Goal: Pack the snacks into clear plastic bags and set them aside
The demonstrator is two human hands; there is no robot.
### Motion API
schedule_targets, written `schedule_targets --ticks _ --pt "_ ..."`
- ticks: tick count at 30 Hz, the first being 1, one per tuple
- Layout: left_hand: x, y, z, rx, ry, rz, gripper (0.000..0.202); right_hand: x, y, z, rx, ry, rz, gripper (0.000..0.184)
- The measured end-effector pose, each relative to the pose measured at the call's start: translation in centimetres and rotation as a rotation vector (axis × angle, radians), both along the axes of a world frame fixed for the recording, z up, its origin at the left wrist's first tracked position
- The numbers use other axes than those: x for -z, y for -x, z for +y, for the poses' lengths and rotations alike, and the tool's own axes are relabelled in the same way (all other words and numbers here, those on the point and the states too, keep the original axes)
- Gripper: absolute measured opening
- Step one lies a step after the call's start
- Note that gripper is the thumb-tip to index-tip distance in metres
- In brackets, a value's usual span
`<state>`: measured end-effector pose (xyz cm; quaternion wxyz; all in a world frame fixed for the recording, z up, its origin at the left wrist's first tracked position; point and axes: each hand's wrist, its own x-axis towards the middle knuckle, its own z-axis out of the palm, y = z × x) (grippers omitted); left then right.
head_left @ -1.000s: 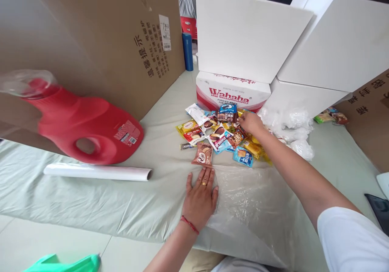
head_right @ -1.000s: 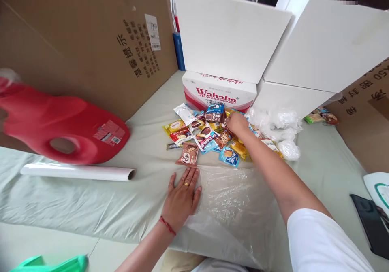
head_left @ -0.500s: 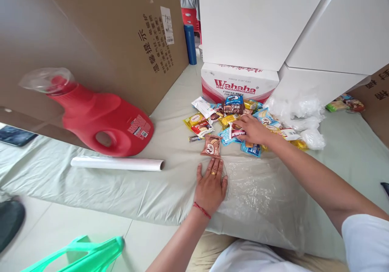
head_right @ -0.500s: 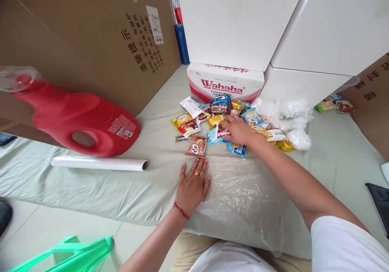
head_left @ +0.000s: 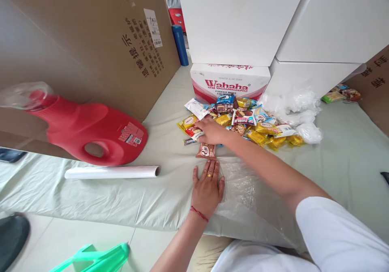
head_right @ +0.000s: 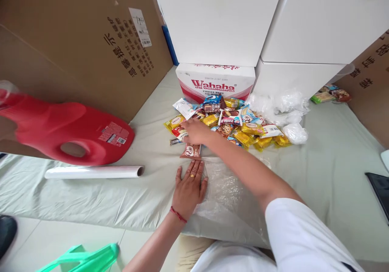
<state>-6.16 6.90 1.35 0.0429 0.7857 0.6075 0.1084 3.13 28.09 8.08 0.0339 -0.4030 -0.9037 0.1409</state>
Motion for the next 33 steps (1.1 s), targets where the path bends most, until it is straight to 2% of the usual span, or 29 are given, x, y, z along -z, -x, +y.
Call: schedule_targets --ticks 1,3,6,9,11,14,16,18,20,23,24,26,28,30,33 --pt "0.0 0.0 0.0 -0.003 -0.003 0.006 0.055 0.6 1.4 -0.3 0.017 0.034 -0.006 0.067" --pt "0.0 -0.1 0.0 -0.002 -0.008 0.013 0.055 1.4 3.1 -0.6 0.096 0.050 0.025 0.065" --pt "0.0 0.0 -0.1 0.005 -0.005 0.002 0.055 1.4 2.4 -0.9 0.205 0.028 0.085 0.051" --pt "0.1 0.1 -0.1 0.007 -0.001 -0.018 0.055 -0.1 -1.1 -1.1 0.265 0.037 0.117 0.042" --pt "0.1 0.1 -0.2 0.009 -0.001 -0.031 0.055 -1.7 -4.4 -1.4 0.325 0.037 0.166 0.043" --pt "0.0 0.2 -0.2 0.006 -0.001 -0.059 0.055 -4.2 -9.6 -2.3 0.437 -0.116 0.160 0.043" --pt "-0.1 0.2 -0.2 0.004 -0.001 -0.082 0.056 -5.6 -12.0 -2.9 0.473 -0.208 -0.018 0.038" --pt "-0.2 0.2 -0.2 0.001 -0.004 -0.096 0.056 -6.7 -12.6 -3.0 0.429 -0.198 -0.240 0.036" --pt "-0.2 0.2 -0.2 -0.003 -0.009 -0.094 0.055 -7.4 -10.9 -2.4 0.302 -0.160 -0.322 0.033" --pt "-0.2 0.2 -0.2 0.001 -0.015 -0.065 0.054 -7.4 -4.8 0.3 0.100 -0.144 -0.216 0.040" --pt "-0.2 0.2 -0.2 0.006 -0.017 -0.054 0.054 -7.0 -2.3 1.6 0.085 -0.116 -0.211 0.042" --pt "-0.2 0.2 -0.2 0.010 -0.024 -0.041 0.054 -5.9 2.2 4.0 0.140 -0.100 -0.156 0.051" --pt "-0.2 0.2 -0.2 0.010 -0.030 -0.035 0.053 -4.3 5.3 5.6 0.066 -0.062 -0.142 0.064" --pt "-0.2 0.2 -0.2 0.008 -0.037 -0.034 0.053 -2.8 6.3 6.0 -0.027 -0.009 -0.208 0.066" --pt "-0.2 0.2 -0.1 0.006 -0.046 -0.054 0.053 -1.2 4.1 4.5 -0.190 -0.050 -0.241 0.046"
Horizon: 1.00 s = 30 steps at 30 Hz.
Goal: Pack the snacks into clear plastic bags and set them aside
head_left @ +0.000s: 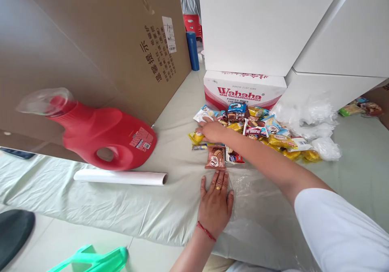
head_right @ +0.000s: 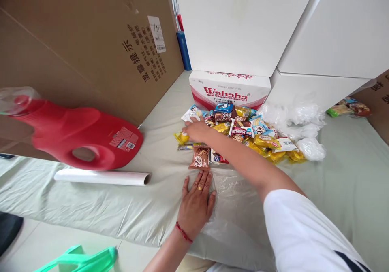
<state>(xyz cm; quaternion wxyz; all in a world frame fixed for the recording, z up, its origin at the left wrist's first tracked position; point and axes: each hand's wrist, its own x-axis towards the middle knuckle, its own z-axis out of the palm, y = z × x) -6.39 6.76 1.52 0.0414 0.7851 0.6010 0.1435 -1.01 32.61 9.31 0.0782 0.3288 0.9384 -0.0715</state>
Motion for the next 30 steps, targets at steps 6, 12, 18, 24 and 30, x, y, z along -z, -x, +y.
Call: schedule_targets --ticks 6,12,18,24,30 --pt "0.2 0.0 -0.1 -0.021 0.015 -0.048 0.055 -0.1 -9.7 -3.2 -0.040 0.000 0.127 0.048" --pt "-0.1 0.1 0.0 0.003 0.020 0.001 0.054 -2.4 -14.4 0.9 0.369 -0.151 0.394 0.045" --pt "-0.2 0.0 0.3 0.010 0.008 0.037 0.053 -0.6 -14.0 3.5 0.590 -0.196 0.259 0.056" --pt "-0.2 -0.2 0.2 0.005 0.026 0.049 0.055 -0.1 -16.8 3.1 0.827 -0.158 0.689 0.037" --pt "-0.1 -0.2 0.2 0.002 0.013 0.055 0.054 -2.9 -21.4 -4.0 1.006 0.414 1.268 0.047"
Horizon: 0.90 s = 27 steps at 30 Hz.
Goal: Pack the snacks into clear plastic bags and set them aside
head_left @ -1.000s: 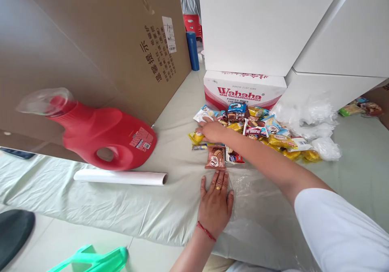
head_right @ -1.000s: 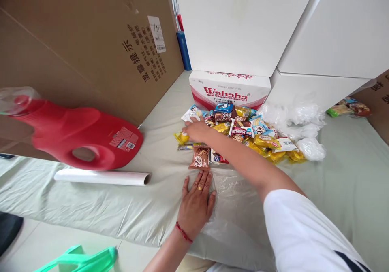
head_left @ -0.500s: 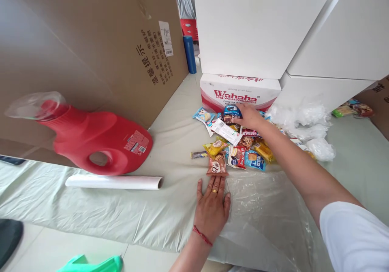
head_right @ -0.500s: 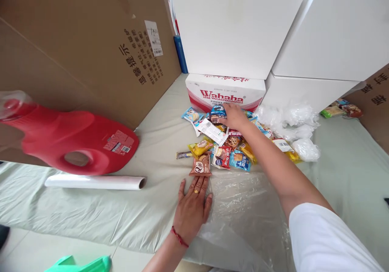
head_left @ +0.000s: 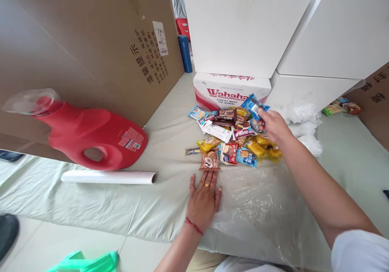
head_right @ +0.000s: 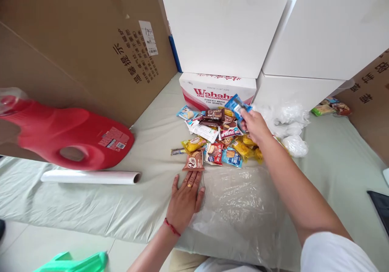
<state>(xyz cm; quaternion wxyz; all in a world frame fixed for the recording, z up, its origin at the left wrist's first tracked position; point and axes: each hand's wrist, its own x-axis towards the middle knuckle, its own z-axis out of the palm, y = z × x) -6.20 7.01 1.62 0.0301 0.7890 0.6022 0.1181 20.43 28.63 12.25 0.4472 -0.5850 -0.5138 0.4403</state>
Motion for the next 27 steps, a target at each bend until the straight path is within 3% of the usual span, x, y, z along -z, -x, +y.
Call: schedule_targets --ticks 2,4,6,9,12,15,17,19,22,24,27 --pt "0.1 0.1 0.0 0.010 0.001 0.001 0.055 -0.4 -1.1 -4.7 -0.244 0.220 0.024 0.052" --pt "0.2 0.1 0.0 0.012 0.013 0.000 0.056 -0.2 -1.6 -9.3 -0.521 0.399 -0.080 0.055" --pt "0.2 0.1 0.0 0.008 0.033 -0.005 0.057 0.5 -1.4 -13.0 -0.722 0.488 -0.152 0.056" --pt "0.0 -0.1 0.0 0.004 0.060 -0.012 0.058 2.0 -0.1 -16.5 -0.895 0.520 -0.190 0.057" --pt "0.0 -0.3 0.0 0.007 0.072 -0.009 0.058 3.6 1.0 -18.4 -0.873 0.438 -0.398 0.052" --pt "0.2 -0.3 0.0 -0.001 0.069 -0.001 0.058 4.4 1.2 -19.6 -0.660 0.265 -0.871 0.044" --pt "0.3 -0.3 -0.1 -0.003 0.062 0.009 0.059 4.5 1.2 -20.3 -0.527 0.149 -1.032 0.036" --pt "0.3 -0.3 -0.1 0.003 0.053 0.022 0.061 4.6 1.5 -20.7 -0.499 -0.024 -1.001 0.032" --pt "0.3 -0.3 0.0 0.014 0.038 0.045 0.061 5.5 2.6 -21.0 -0.646 -0.274 -0.880 0.053" --pt "0.3 -0.4 0.0 0.018 0.031 0.062 0.061 6.4 3.4 -21.0 -0.716 -0.320 -0.858 0.055" --pt "0.4 -0.3 0.0 0.016 0.020 0.089 0.060 7.6 4.0 -21.3 -0.664 -0.314 -0.843 0.050"
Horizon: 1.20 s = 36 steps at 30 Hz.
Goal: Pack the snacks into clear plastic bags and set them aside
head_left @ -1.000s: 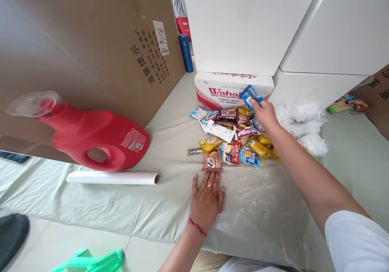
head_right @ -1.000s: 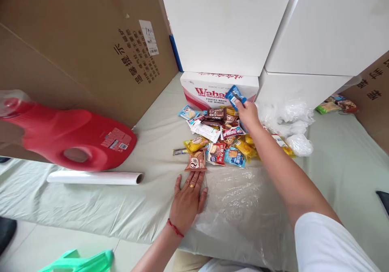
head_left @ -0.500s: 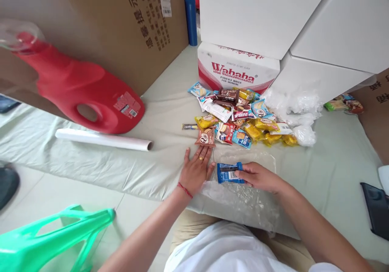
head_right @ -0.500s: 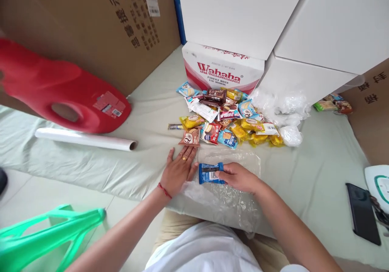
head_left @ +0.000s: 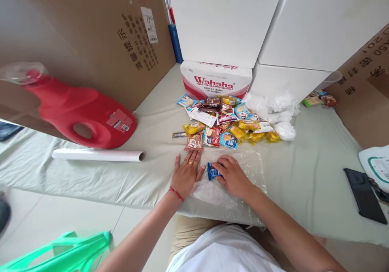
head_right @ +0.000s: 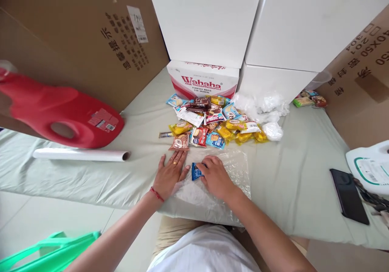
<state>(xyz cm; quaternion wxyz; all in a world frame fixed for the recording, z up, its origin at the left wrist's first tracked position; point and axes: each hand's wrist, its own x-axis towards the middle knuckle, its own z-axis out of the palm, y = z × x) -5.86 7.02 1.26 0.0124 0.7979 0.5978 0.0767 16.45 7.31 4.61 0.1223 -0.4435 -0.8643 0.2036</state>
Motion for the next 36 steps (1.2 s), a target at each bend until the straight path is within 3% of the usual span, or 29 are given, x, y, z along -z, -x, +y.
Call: schedule_targets --ticks 6,10,12,14,19,23,27,30,33,36 --pt "0.1 0.5 -0.4 0.041 -0.005 0.027 0.068 0.9 -0.6 -1.8 0.104 0.010 0.092 0.048" --pt "0.0 0.6 -0.5 0.046 0.007 0.009 0.067 0.0 -1.5 -1.3 0.052 0.053 0.099 0.047" --pt "-0.1 0.6 -0.5 0.043 0.016 -0.004 0.065 -1.0 -1.9 0.2 0.087 0.056 0.141 0.040" --pt "0.0 0.6 -0.5 0.040 0.020 -0.014 0.063 -2.1 -2.0 2.8 0.212 0.042 0.140 0.032" --pt "0.1 0.6 -0.6 0.039 0.010 -0.022 0.062 -3.6 0.5 9.7 0.495 0.134 -0.137 0.036" --pt "0.0 0.7 -0.6 0.035 0.006 -0.030 0.063 -2.4 4.5 11.6 0.618 0.193 -0.179 0.053" --pt "-0.1 0.7 -0.6 0.039 0.029 -0.033 0.065 -0.4 6.1 11.2 0.729 0.199 0.143 0.048" --pt "-0.2 0.7 -0.6 0.044 0.033 -0.039 0.065 0.1 4.0 10.2 0.697 0.184 0.342 0.037" --pt "-0.3 0.7 -0.7 0.036 0.017 -0.056 0.065 -0.3 0.1 8.4 0.670 0.112 0.469 0.041" --pt "-0.4 0.6 -0.7 0.039 0.012 -0.079 0.065 -1.0 -2.9 7.0 0.672 0.275 0.575 0.047"
